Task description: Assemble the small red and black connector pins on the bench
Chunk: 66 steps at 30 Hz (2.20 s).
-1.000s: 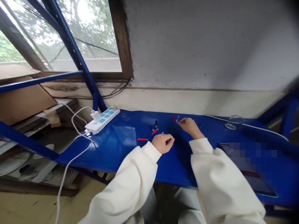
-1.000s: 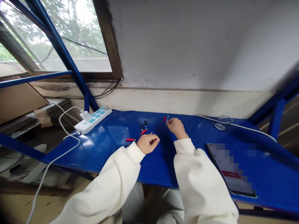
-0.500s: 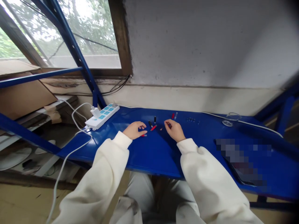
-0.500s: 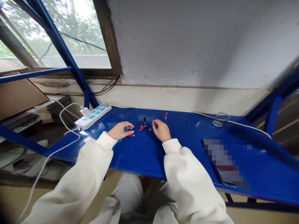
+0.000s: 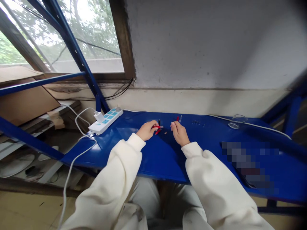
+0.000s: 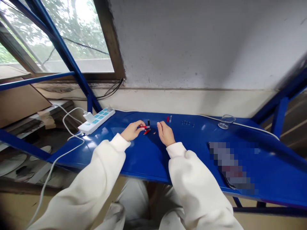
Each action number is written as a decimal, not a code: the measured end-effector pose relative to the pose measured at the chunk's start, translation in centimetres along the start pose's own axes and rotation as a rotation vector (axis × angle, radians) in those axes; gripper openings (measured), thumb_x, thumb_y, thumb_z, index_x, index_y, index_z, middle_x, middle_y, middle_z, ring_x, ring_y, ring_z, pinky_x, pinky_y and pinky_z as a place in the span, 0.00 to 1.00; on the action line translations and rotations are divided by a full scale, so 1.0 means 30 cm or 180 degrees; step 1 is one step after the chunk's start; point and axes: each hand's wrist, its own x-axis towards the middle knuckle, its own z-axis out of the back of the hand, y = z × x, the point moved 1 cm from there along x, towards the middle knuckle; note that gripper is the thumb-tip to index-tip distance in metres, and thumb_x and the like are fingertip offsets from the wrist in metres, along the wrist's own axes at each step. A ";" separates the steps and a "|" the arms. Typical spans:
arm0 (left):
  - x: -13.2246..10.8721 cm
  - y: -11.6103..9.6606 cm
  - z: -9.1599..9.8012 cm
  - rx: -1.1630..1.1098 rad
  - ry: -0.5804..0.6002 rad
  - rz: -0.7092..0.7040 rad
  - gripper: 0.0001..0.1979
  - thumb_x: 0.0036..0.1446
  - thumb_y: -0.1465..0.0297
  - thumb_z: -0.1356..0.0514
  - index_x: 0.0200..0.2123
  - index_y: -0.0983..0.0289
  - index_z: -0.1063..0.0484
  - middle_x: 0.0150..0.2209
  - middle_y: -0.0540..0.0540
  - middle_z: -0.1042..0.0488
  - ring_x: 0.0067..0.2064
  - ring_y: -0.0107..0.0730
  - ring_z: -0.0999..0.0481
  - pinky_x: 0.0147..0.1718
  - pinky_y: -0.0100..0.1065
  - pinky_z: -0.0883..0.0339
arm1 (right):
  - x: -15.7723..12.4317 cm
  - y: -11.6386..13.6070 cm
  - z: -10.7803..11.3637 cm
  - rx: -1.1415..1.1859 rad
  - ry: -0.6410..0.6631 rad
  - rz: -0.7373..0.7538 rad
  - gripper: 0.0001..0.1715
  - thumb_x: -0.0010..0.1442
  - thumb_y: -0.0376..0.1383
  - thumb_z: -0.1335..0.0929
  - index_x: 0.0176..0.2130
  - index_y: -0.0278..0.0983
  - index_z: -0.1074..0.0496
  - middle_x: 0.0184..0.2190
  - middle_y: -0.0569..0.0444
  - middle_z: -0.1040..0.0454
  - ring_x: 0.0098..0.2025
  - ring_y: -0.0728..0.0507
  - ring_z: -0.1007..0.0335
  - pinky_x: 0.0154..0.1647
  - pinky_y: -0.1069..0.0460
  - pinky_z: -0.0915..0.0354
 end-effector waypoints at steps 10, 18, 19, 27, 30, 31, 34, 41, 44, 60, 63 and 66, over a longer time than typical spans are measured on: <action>0.062 -0.052 -0.163 -0.1887 -0.0661 0.0260 0.12 0.49 0.66 0.41 0.35 0.67 0.30 0.30 0.55 0.27 0.31 0.28 0.28 0.31 0.30 0.34 | -0.002 0.006 0.002 0.0053 -0.0162 0.0013 0.20 0.62 0.45 0.48 0.24 0.39 0.43 0.18 0.58 0.39 0.21 0.50 0.42 0.26 0.56 0.46; 0.036 -0.034 -0.171 -0.2802 -0.0567 0.0488 0.17 0.44 0.62 0.38 0.34 0.68 0.33 0.29 0.56 0.25 0.24 0.25 0.28 0.30 0.31 0.33 | -0.008 0.017 0.001 0.0111 -0.0220 0.0068 0.21 0.61 0.45 0.47 0.24 0.38 0.41 0.18 0.58 0.40 0.20 0.51 0.44 0.25 0.56 0.46; 0.036 -0.033 -0.173 -0.2823 -0.0577 0.0522 0.17 0.44 0.61 0.38 0.34 0.68 0.33 0.29 0.56 0.25 0.23 0.25 0.28 0.29 0.31 0.33 | -0.008 0.016 0.000 0.0110 -0.0232 0.0064 0.21 0.61 0.45 0.47 0.24 0.38 0.41 0.18 0.58 0.40 0.20 0.52 0.44 0.25 0.56 0.46; 0.035 -0.034 -0.181 -0.2731 -0.0784 0.0894 0.18 0.47 0.56 0.42 0.30 0.68 0.33 0.22 0.53 0.27 0.18 0.24 0.30 0.20 0.27 0.37 | -0.009 0.023 0.000 0.0154 -0.0185 0.0100 0.21 0.61 0.46 0.46 0.24 0.38 0.38 0.19 0.57 0.37 0.22 0.51 0.41 0.27 0.56 0.44; 0.034 -0.033 -0.177 -0.2703 -0.0972 0.0987 0.19 0.48 0.55 0.43 0.28 0.68 0.33 0.18 0.50 0.29 0.16 0.22 0.32 0.17 0.25 0.39 | -0.009 0.031 -0.002 0.0335 -0.0113 0.0139 0.19 0.60 0.45 0.44 0.27 0.38 0.36 0.22 0.55 0.34 0.24 0.50 0.38 0.28 0.56 0.42; 0.034 -0.031 -0.176 -0.2684 -0.1062 0.1007 0.19 0.48 0.55 0.43 0.27 0.68 0.34 0.18 0.50 0.30 0.15 0.21 0.33 0.16 0.25 0.41 | -0.008 0.033 -0.004 0.0408 -0.0072 0.0143 0.18 0.60 0.45 0.44 0.29 0.38 0.35 0.24 0.55 0.32 0.25 0.50 0.36 0.28 0.56 0.41; 0.032 -0.023 -0.169 -0.2633 -0.1355 0.1027 0.20 0.48 0.54 0.44 0.26 0.67 0.34 0.16 0.48 0.32 0.13 0.19 0.37 0.14 0.23 0.44 | -0.007 0.032 -0.012 0.0586 0.0066 0.0153 0.16 0.59 0.45 0.43 0.34 0.38 0.35 0.29 0.53 0.30 0.26 0.49 0.34 0.29 0.55 0.39; 0.029 -0.011 -0.157 -0.2586 -0.1827 0.1016 0.19 0.48 0.54 0.43 0.25 0.67 0.35 0.14 0.46 0.35 0.12 0.18 0.40 0.12 0.23 0.46 | -0.001 0.012 -0.019 0.0267 0.0299 0.0440 0.11 0.58 0.41 0.41 0.37 0.38 0.35 0.34 0.51 0.33 0.26 0.49 0.36 0.29 0.54 0.39; 0.028 -0.013 -0.151 -0.2549 -0.2030 0.1046 0.18 0.48 0.55 0.43 0.25 0.66 0.36 0.14 0.45 0.36 0.11 0.18 0.41 0.11 0.23 0.47 | 0.001 0.001 -0.019 0.0024 0.0453 0.0533 0.09 0.58 0.39 0.40 0.36 0.38 0.35 0.35 0.51 0.34 0.27 0.50 0.37 0.32 0.53 0.39; 0.032 -0.008 -0.175 -0.2569 -0.1233 0.0925 0.17 0.44 0.58 0.39 0.26 0.67 0.33 0.14 0.45 0.35 0.12 0.17 0.41 0.11 0.23 0.47 | 0.014 -0.013 -0.052 0.1918 0.0774 -0.0357 0.16 0.52 0.46 0.35 0.32 0.37 0.36 0.26 0.57 0.33 0.26 0.51 0.36 0.32 0.52 0.37; 0.032 -0.003 -0.180 -0.2505 -0.1116 0.0863 0.17 0.45 0.57 0.40 0.27 0.67 0.32 0.14 0.45 0.36 0.12 0.16 0.42 0.11 0.23 0.48 | 0.011 -0.013 -0.050 0.1776 0.0876 -0.0284 0.16 0.52 0.47 0.35 0.33 0.36 0.35 0.26 0.56 0.33 0.27 0.51 0.37 0.31 0.53 0.38; 0.030 -0.003 -0.180 -0.2371 -0.1101 0.0740 0.17 0.48 0.57 0.42 0.26 0.67 0.32 0.13 0.45 0.39 0.12 0.16 0.43 0.11 0.23 0.50 | 0.011 -0.006 -0.043 0.1665 0.0957 -0.0242 0.17 0.51 0.47 0.35 0.31 0.36 0.35 0.25 0.57 0.34 0.24 0.52 0.40 0.27 0.55 0.41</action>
